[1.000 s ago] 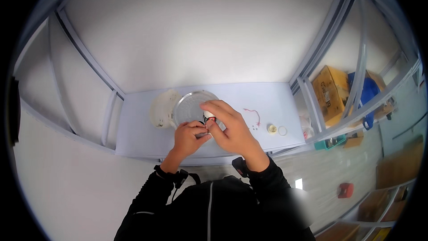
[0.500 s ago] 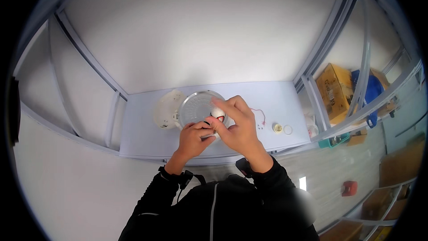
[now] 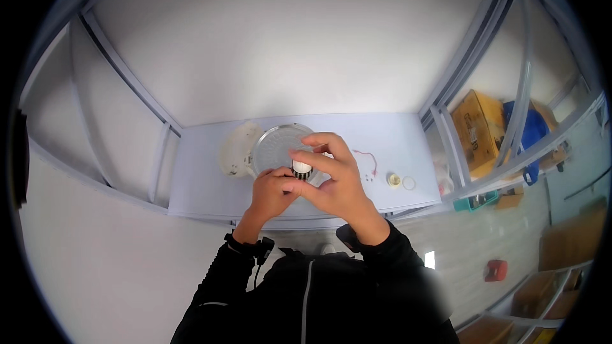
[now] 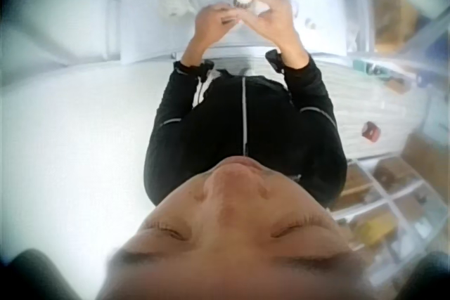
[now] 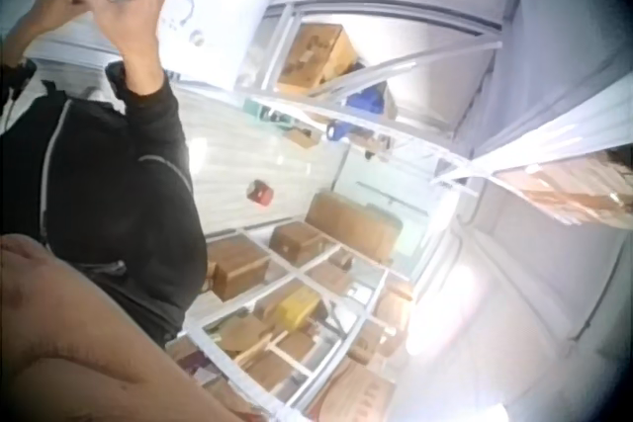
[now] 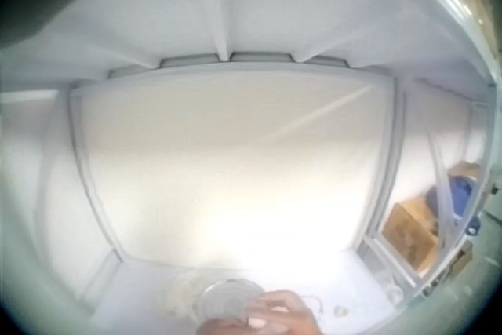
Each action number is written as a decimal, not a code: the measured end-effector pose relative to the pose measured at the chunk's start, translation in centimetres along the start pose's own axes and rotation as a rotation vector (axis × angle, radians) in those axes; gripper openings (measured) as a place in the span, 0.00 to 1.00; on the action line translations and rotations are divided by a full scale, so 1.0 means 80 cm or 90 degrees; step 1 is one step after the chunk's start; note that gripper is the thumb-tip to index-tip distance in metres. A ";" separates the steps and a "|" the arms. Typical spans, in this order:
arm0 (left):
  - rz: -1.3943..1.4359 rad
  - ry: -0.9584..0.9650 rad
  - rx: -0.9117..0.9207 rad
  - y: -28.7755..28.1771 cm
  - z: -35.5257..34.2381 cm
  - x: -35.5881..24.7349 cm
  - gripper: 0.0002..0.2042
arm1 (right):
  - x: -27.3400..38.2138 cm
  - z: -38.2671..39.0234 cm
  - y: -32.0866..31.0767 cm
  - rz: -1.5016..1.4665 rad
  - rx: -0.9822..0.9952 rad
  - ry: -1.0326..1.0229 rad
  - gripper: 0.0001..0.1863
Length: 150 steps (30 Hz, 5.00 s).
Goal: The person disassembles a white appliance, likely a rice cooker, by removing the lid and a central knob. They use a screwdriver to unscrew multiple screws from the metal base plate, then reassemble the components by replacing the screws and reattaching the lid.
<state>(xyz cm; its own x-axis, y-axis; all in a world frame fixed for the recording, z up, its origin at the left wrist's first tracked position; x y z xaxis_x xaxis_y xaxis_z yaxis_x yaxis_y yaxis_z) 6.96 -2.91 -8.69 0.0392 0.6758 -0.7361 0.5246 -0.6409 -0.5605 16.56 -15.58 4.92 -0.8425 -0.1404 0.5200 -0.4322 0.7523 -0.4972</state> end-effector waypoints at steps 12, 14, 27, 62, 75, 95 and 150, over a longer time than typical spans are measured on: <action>0.021 0.036 -0.025 0.000 0.001 0.001 0.07 | 0.001 -0.004 -0.002 0.039 -0.029 0.012 0.19; 0.022 0.038 -0.026 0.000 0.001 0.001 0.07 | 0.004 -0.002 -0.001 0.065 -0.045 -0.022 0.18; 0.016 0.023 -0.021 -0.003 0.001 0.002 0.08 | -0.001 -0.006 0.014 -0.020 0.048 -0.009 0.24; 0.028 0.010 -0.035 0.000 0.000 0.007 0.08 | -0.018 -0.008 0.022 0.020 0.068 0.042 0.26; 0.016 0.021 -0.053 -0.001 0.001 0.005 0.08 | -0.016 -0.012 0.024 0.035 0.086 0.043 0.28; 0.027 0.003 -0.027 -0.001 0.000 0.002 0.07 | -0.011 -0.016 0.010 -0.068 0.018 0.002 0.25; 0.021 -0.002 -0.145 0.000 0.005 0.004 0.09 | 0.001 0.005 0.028 -0.083 0.163 0.038 0.42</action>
<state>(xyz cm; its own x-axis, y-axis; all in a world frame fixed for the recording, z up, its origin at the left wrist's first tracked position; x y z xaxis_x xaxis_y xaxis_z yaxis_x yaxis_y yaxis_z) 6.59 -2.81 -9.08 0.0569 0.6549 -0.7535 0.7012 -0.5635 -0.4368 15.44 -14.16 3.59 -0.7577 -0.1810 0.6270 -0.6089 0.5420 -0.5792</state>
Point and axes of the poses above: each hand's wrist, its own z-axis away from the middle knuckle, its own y-axis out of the palm, x = y × z, the point moved 8 cm from there along -z, towards the middle knuckle, and after that the axes turned 15 degrees about z, right-handed, at the moved point
